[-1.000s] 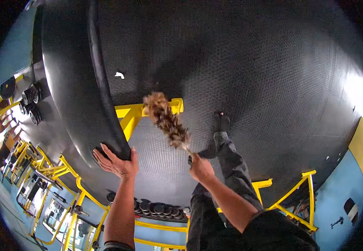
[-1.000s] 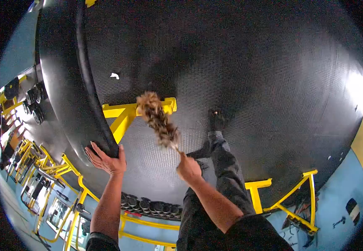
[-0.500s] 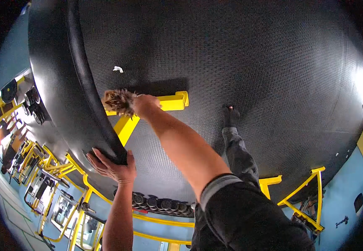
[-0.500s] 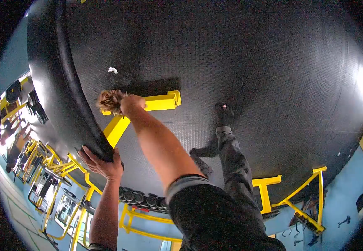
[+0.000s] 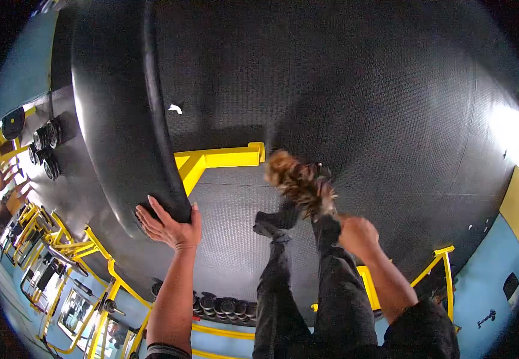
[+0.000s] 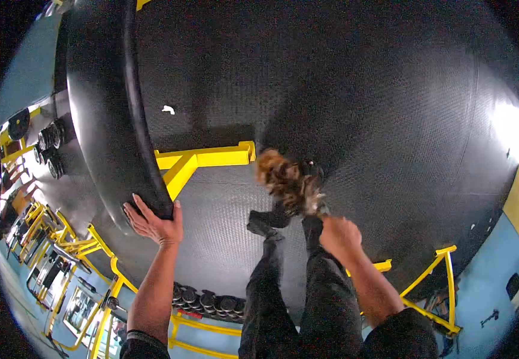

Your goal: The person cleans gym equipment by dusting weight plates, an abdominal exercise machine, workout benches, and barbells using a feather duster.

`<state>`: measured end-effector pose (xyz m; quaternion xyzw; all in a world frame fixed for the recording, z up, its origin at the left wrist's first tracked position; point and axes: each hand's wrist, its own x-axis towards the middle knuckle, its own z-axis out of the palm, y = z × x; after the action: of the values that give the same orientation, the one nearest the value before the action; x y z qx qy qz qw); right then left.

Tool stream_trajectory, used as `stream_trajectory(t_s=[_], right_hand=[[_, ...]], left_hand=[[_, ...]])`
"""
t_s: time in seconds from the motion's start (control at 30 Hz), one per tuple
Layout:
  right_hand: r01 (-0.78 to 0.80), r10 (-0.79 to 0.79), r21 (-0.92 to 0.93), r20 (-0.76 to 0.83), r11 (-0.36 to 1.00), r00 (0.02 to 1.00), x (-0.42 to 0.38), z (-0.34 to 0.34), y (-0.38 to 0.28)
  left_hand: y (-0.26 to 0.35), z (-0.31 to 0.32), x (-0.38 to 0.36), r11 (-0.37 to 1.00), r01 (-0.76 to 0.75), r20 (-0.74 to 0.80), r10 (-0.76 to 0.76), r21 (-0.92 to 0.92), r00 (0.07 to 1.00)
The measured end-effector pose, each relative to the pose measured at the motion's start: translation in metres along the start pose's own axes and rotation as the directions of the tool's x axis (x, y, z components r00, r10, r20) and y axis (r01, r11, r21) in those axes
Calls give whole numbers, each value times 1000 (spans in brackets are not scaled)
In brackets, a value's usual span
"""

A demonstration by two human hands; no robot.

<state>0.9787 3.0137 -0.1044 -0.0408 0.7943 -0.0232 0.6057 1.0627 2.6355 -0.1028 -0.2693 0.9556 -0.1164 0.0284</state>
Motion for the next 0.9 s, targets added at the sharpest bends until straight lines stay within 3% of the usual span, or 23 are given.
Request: stream_trajectory(t_s=[0.07,0.2,0.3,0.4,0.47,0.53,0.6,0.67,0.7,0.77,0.83,0.87,0.9], right_hand=[[-7,6,12,60,1000,998,0,27,-12],[-5,-15,285,68,958,998,23,62,-79],[0,-39,230,166,973,985,53,113,-149],[181,-178,227,-31,957,983,70,163,-205],[166,-136,451,-99,877,986,54,180,-223],[284,-190,349,-280,893,941,36,214,-207],[279,-106,285,-502,917,858,19,249,-188],[-153,256,394,-225,906,940,-11,242,-214],[-141,227,326,-243,935,943,-9,248,-228],[165,-99,123,-420,979,902,8,266,-257],[437,-477,-192,-323,879,817,51,258,-292],[441,-493,-229,-295,868,818,65,271,-295],[473,-410,27,-455,881,790,75,281,-295]], left_hand=[[0,-1,-1,1000,12,12,-12,-10,1000],[1,0,0,997,50,29,-48,-58,998],[2,-2,1,993,43,11,-43,-114,999],[4,-5,2,980,77,40,-71,-182,997],[-2,-9,-1,964,74,106,-47,-257,993],[-13,-25,-1,924,74,193,0,-376,981],[-37,-27,0,833,16,179,100,-553,979],[-77,-25,-10,747,5,160,136,-665,978],[-99,-25,-16,736,35,174,114,-676,978],[-139,-17,-28,699,161,238,14,-697,971],[-155,-2,-29,626,-88,78,232,-775,970],[-160,-6,-29,596,-71,91,236,-800,968],[-159,0,-31,588,-85,55,216,-804,975]])
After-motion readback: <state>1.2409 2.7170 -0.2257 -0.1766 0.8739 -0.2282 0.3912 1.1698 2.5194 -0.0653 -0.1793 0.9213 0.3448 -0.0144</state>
